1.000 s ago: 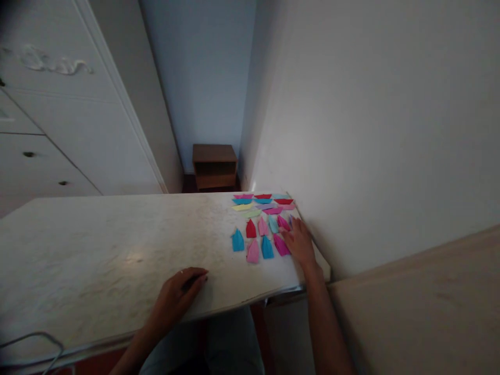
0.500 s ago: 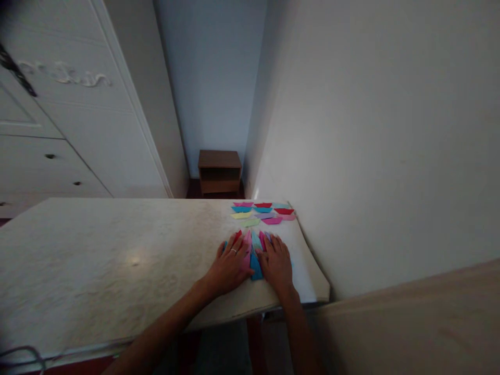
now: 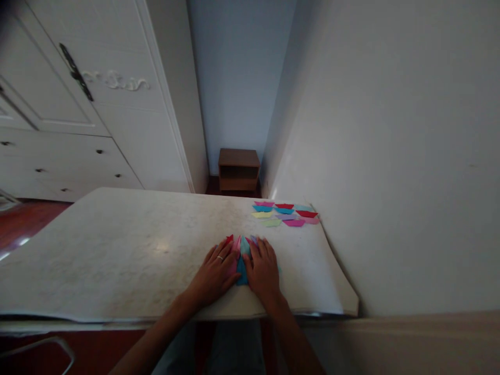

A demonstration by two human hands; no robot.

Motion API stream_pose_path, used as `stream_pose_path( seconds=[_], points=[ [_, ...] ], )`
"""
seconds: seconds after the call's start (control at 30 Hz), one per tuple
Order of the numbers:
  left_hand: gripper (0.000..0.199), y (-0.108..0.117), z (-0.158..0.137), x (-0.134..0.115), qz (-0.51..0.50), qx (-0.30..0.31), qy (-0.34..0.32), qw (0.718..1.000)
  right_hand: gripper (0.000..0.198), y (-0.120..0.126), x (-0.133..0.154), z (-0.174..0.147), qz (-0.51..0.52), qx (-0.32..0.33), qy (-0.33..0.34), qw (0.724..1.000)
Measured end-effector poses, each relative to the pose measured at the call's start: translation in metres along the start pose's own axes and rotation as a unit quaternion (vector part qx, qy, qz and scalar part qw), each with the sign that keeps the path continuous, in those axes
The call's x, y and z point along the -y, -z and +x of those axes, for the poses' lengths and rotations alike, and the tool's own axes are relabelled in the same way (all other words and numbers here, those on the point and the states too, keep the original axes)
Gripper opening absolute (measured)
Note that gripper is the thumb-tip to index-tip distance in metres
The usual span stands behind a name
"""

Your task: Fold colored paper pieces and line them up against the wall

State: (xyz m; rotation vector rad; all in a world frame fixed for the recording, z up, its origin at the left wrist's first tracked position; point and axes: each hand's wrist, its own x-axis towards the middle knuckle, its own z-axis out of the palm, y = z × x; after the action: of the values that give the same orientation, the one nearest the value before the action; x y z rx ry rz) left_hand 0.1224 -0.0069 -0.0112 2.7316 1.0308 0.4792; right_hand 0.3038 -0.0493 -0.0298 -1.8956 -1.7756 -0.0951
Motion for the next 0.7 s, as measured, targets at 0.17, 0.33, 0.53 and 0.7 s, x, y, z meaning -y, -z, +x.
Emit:
stream_pose_path(
  seconds=[0.17,0.33,0.53,0.7],
  points=[
    [0.068,0.011,-0.022,0.032,0.022,-0.017,0.008,1.0,0.048,-0.012,0.033,0.012,-0.006,0.035,0.025,0.999],
    [0.079,0.027,-0.041,0.067,0.048,-0.006,0.024,0.999,0.05,-0.024,0.062,0.025,-0.032,0.061,0.054,0.996],
    [0.089,0.045,-0.061,0.118,0.085,-0.009,0.053,0.995,0.048,-0.048,0.093,0.053,-0.021,0.066,0.069,0.995],
    [0.086,0.065,-0.077,0.163,0.086,0.003,0.08,0.993,0.045,-0.054,0.091,0.072,-0.035,0.067,0.074,0.994]
  ],
)
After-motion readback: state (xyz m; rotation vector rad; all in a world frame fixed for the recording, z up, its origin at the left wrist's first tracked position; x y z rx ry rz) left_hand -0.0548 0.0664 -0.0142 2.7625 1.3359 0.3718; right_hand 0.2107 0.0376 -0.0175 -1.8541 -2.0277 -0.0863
